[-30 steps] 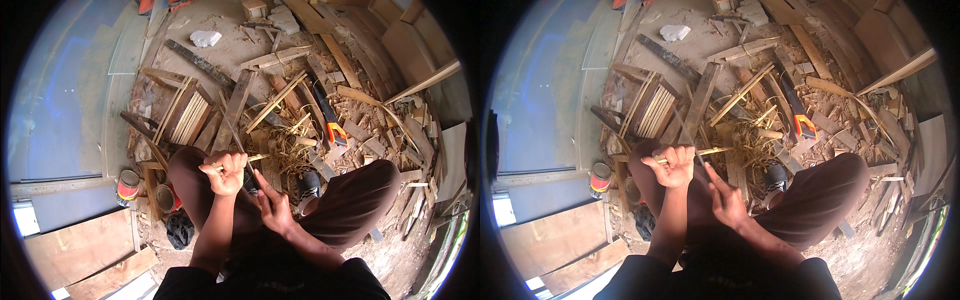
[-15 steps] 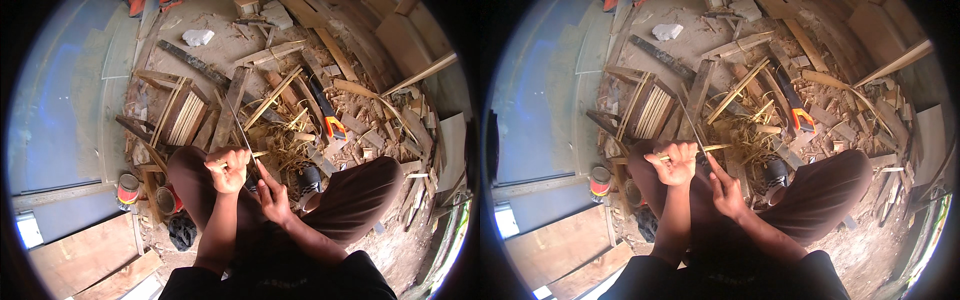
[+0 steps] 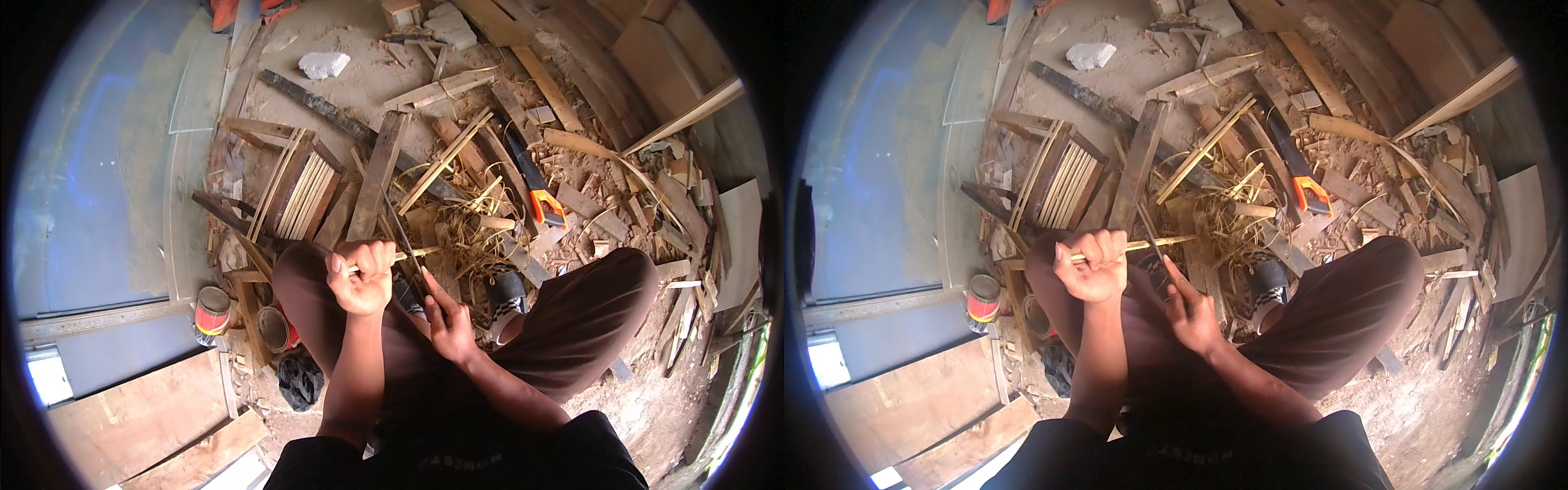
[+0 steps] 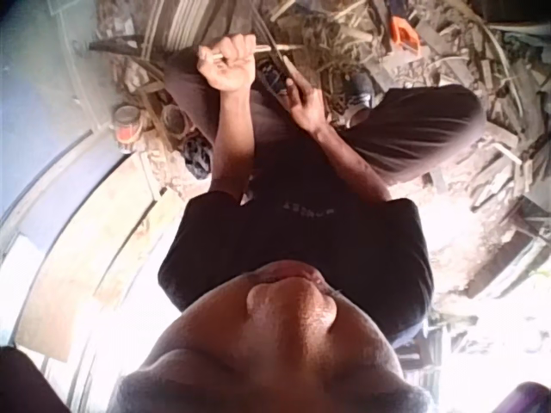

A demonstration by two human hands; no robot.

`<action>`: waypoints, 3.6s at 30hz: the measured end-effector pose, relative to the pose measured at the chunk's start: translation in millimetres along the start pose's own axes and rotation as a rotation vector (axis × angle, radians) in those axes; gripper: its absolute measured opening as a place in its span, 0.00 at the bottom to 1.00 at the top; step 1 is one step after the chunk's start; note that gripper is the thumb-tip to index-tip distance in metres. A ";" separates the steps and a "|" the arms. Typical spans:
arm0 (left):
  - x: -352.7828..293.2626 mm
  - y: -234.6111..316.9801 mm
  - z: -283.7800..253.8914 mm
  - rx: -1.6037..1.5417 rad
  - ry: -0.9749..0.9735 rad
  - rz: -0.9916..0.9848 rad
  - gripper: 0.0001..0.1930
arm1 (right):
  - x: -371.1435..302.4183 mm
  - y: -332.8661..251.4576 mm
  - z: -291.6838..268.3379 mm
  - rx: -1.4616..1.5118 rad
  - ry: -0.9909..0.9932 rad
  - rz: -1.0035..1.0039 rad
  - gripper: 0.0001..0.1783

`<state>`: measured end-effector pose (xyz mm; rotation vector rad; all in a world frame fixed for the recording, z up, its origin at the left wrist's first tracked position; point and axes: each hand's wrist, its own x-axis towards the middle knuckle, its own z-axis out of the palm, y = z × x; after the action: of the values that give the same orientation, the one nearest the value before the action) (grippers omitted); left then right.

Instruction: The person sits cross-legged on the floor and uses a knife to shave thin strips from a small wooden stick. They repeatedly scrape the blade along the stick to produce wood shavings, occasionally pausing to inspect the stick.

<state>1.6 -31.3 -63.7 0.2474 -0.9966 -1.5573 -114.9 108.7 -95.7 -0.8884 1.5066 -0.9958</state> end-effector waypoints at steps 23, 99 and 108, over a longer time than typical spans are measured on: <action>10.0 0.2 31.2 -0.037 0.223 0.060 0.30 | -3.3 23.5 8.0 0.076 0.095 -0.077 0.27; 18.9 6.0 17.2 0.019 0.427 0.132 0.29 | 36.2 62.5 31.8 0.177 0.110 -0.094 0.26; 9.9 9.2 18.2 0.040 0.435 0.148 0.30 | 32.0 3.7 34.0 0.148 0.022 -0.102 0.25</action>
<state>-6.4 -31.2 -42.5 0.5054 -0.6870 -1.2770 -86.3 76.3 -113.5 -0.8575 1.3974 -1.1794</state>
